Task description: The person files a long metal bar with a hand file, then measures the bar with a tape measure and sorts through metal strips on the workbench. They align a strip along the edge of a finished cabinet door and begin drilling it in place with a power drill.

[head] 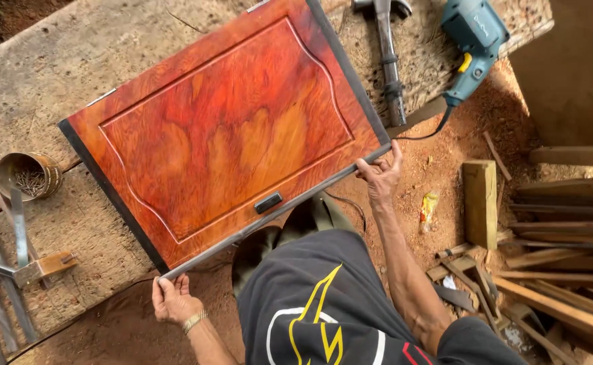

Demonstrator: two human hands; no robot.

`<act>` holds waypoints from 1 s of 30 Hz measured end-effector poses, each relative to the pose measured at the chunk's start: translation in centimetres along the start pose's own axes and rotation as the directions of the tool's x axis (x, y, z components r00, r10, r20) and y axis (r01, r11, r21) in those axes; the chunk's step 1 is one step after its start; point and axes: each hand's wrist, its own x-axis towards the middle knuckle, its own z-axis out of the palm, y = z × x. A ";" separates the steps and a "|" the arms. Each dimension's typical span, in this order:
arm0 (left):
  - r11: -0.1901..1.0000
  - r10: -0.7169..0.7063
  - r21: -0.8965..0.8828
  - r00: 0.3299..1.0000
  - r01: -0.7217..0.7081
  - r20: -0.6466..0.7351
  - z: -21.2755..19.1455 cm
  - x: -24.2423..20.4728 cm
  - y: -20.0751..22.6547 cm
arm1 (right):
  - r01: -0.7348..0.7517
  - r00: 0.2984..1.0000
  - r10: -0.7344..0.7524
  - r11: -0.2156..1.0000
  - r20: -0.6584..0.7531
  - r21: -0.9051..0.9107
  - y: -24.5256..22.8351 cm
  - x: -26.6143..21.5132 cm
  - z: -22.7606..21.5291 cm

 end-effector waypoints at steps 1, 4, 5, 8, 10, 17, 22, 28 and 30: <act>1.000 -0.002 0.019 1.000 0.001 0.004 0.2 -0.1 -0.1 | 0.051 0.999 -0.051 0.999 0.006 -0.004 0.6 0.9 -0.5; 0.998 0.003 0.068 1.000 -0.004 0.008 0.2 -0.7 0.1 | 0.107 0.994 -0.107 0.994 0.022 0.002 1.6 1.7 -1.7; 0.996 0.008 0.088 1.000 -0.009 0.017 0.2 -1.0 0.1 | 0.123 0.992 -0.123 0.992 0.026 0.013 1.8 1.9 -2.0; 0.995 0.021 0.094 0.999 -0.024 0.037 0.4 -0.9 0.3 | 0.141 0.990 -0.138 0.987 0.038 -0.074 1.5 2.4 -1.9; 0.993 0.041 0.111 0.998 -0.046 0.045 1.0 -0.9 0.8 | 0.122 0.992 -0.121 0.992 0.022 -0.043 1.7 2.7 -2.1; 0.967 0.087 0.237 0.996 -0.092 0.032 1.2 -1.3 1.0 | 0.090 0.995 -0.089 0.996 0.043 -0.021 1.8 3.0 -2.5; 0.990 -0.029 0.136 1.000 0.030 -0.013 0.4 0.0 0.0 | 0.032 0.997 -0.035 0.998 0.070 0.050 0.3 2.7 -2.7; 0.999 -0.040 0.015 0.996 0.042 -0.082 0.6 -0.4 -1.6 | -0.020 0.996 0.017 0.999 0.083 0.031 0.3 3.5 -3.6; 1.000 -0.029 -0.011 0.994 0.028 -0.107 0.9 -0.7 -1.8 | -0.043 0.995 0.042 0.999 0.092 0.008 0.2 3.7 -3.6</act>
